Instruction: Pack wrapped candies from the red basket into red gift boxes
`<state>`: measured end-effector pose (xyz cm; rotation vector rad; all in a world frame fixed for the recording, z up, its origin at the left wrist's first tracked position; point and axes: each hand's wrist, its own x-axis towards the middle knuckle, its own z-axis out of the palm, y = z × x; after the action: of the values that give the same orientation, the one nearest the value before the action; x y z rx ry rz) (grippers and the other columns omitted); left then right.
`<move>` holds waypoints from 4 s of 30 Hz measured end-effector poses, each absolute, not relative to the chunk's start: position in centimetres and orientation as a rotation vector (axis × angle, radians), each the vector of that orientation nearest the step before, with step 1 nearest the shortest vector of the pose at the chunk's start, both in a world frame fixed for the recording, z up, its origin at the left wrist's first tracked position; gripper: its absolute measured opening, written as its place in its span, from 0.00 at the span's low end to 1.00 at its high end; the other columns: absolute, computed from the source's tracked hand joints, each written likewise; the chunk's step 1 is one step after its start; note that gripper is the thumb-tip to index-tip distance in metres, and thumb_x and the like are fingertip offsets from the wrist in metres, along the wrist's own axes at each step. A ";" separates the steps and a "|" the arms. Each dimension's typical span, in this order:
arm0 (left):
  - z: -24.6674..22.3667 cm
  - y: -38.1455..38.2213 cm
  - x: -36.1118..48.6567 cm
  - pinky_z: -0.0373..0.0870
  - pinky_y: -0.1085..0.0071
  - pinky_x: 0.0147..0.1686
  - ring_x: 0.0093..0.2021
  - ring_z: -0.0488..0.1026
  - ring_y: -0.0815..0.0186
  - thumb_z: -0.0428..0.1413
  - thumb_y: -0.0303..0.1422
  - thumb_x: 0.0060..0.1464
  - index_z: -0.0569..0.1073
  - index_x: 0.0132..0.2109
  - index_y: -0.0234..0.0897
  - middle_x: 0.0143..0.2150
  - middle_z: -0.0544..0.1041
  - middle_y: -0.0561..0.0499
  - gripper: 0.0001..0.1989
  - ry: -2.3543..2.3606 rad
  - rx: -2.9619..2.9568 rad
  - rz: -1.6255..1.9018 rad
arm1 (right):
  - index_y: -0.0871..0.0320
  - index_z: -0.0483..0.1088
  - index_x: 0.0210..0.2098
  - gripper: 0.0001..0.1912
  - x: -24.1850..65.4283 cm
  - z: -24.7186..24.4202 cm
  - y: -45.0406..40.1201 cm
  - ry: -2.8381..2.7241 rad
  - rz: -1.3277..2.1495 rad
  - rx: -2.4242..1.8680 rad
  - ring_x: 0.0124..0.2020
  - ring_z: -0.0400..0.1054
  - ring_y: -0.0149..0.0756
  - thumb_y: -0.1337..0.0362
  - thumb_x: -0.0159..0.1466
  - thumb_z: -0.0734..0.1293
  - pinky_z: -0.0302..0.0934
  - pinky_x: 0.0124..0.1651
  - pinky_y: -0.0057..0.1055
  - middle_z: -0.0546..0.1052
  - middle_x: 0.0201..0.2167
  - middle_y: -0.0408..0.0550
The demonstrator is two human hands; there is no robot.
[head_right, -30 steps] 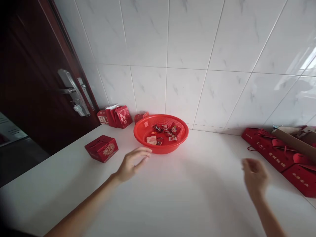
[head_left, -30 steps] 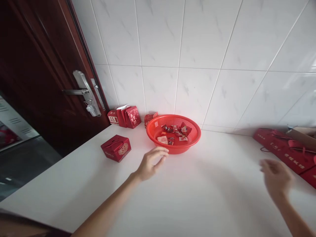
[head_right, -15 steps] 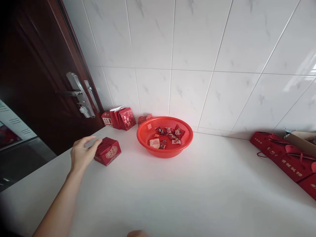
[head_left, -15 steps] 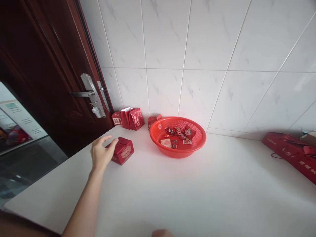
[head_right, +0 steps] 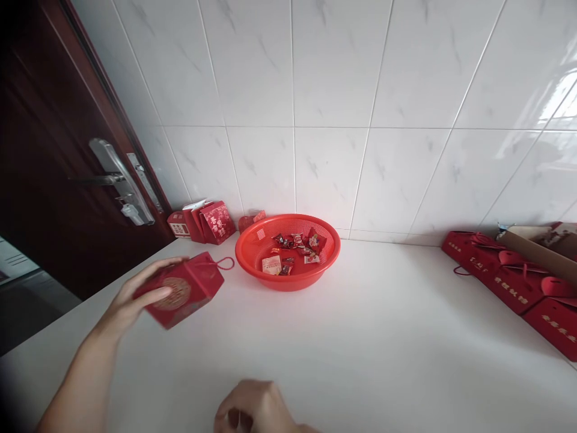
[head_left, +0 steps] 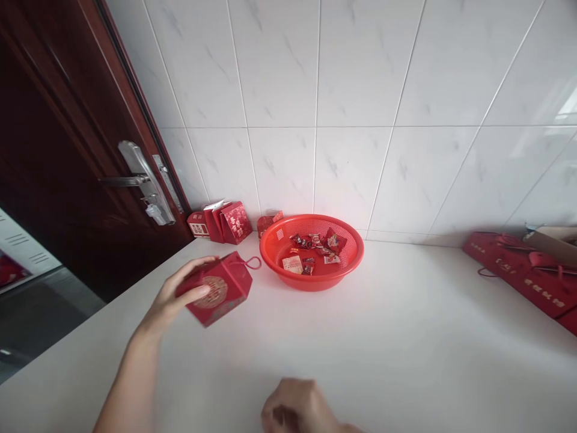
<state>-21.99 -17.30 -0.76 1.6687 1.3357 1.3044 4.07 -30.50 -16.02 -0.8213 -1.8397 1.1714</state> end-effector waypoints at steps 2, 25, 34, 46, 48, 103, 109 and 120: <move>-0.4 -18.0 -21.1 0.78 0.54 0.46 0.56 0.75 0.39 0.66 0.52 0.40 0.77 0.48 0.41 0.59 0.76 0.38 0.30 0.992 1.608 1.260 | 0.57 0.73 0.32 0.12 5.2 -13.9 -29.5 -1.610 1.157 -0.954 0.23 0.61 0.29 0.55 0.64 0.68 0.57 0.26 0.26 0.71 0.23 0.43; -5.6 -21.7 -10.4 0.73 0.55 0.55 0.60 0.70 0.50 0.58 0.45 0.57 0.75 0.46 0.41 0.68 0.63 0.39 0.15 0.809 2.251 0.865 | 0.54 0.65 0.35 0.18 10.3 -10.4 -24.9 -0.980 1.041 -1.094 0.25 0.59 0.33 0.45 0.66 0.62 0.56 0.30 0.32 0.69 0.23 0.39; -5.5 -22.2 -10.1 0.72 0.55 0.58 0.65 0.66 0.49 0.59 0.38 0.59 0.76 0.49 0.43 0.68 0.64 0.40 0.13 0.777 2.317 0.817 | 0.55 0.67 0.36 0.16 10.3 -10.6 -24.8 -1.007 0.993 -1.157 0.29 0.64 0.35 0.47 0.66 0.63 0.61 0.33 0.32 0.73 0.28 0.42; -4.8 -21.6 -10.8 0.73 0.58 0.52 0.58 0.72 0.51 0.51 0.42 0.66 0.71 0.29 0.38 0.61 0.73 0.40 0.19 0.803 2.181 0.888 | 0.55 0.67 0.37 0.15 10.5 -10.7 -24.9 -1.003 0.981 -1.196 0.29 0.63 0.35 0.49 0.66 0.62 0.60 0.34 0.32 0.73 0.29 0.44; -4.5 -21.3 -11.0 0.74 0.57 0.52 0.53 0.75 0.52 0.49 0.42 0.67 0.68 0.24 0.38 0.58 0.75 0.40 0.23 0.839 2.143 0.913 | 0.55 0.67 0.36 0.15 10.6 -10.5 -24.9 -1.006 0.970 -1.202 0.30 0.64 0.35 0.50 0.65 0.62 0.61 0.34 0.33 0.73 0.30 0.44; -6.9 -20.0 -9.4 0.68 0.72 0.32 0.34 0.78 0.68 0.53 0.23 0.41 0.71 0.53 0.40 0.56 0.75 0.45 0.28 0.848 1.346 0.721 | 0.52 0.61 0.38 0.11 13.3 -7.0 -28.4 -1.809 0.175 -0.993 0.52 0.71 0.44 0.76 0.66 0.62 0.70 0.38 0.35 0.75 0.52 0.55; -7.1 -20.2 -9.0 0.64 0.72 0.30 0.34 0.76 0.68 0.56 0.26 0.45 0.71 0.54 0.40 0.58 0.71 0.44 0.26 0.861 1.333 0.772 | 0.53 0.58 0.34 0.16 13.0 -8.1 -28.7 -1.843 -0.017 -0.911 0.47 0.70 0.41 0.83 0.62 0.58 0.68 0.41 0.36 0.75 0.53 0.54; -7.3 -20.1 -9.1 0.71 0.67 0.36 0.35 0.74 0.67 0.57 0.31 0.48 0.69 0.52 0.39 0.54 0.73 0.45 0.21 0.856 1.366 0.756 | 0.54 0.59 0.37 0.09 13.1 -8.5 -29.4 -1.910 0.130 -0.843 0.48 0.67 0.48 0.57 0.70 0.61 0.66 0.44 0.44 0.73 0.54 0.59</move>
<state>-9.09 -20.14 -7.31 1.3657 0.8564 0.7564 13.15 -29.39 -8.51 -0.8434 -1.9100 0.1302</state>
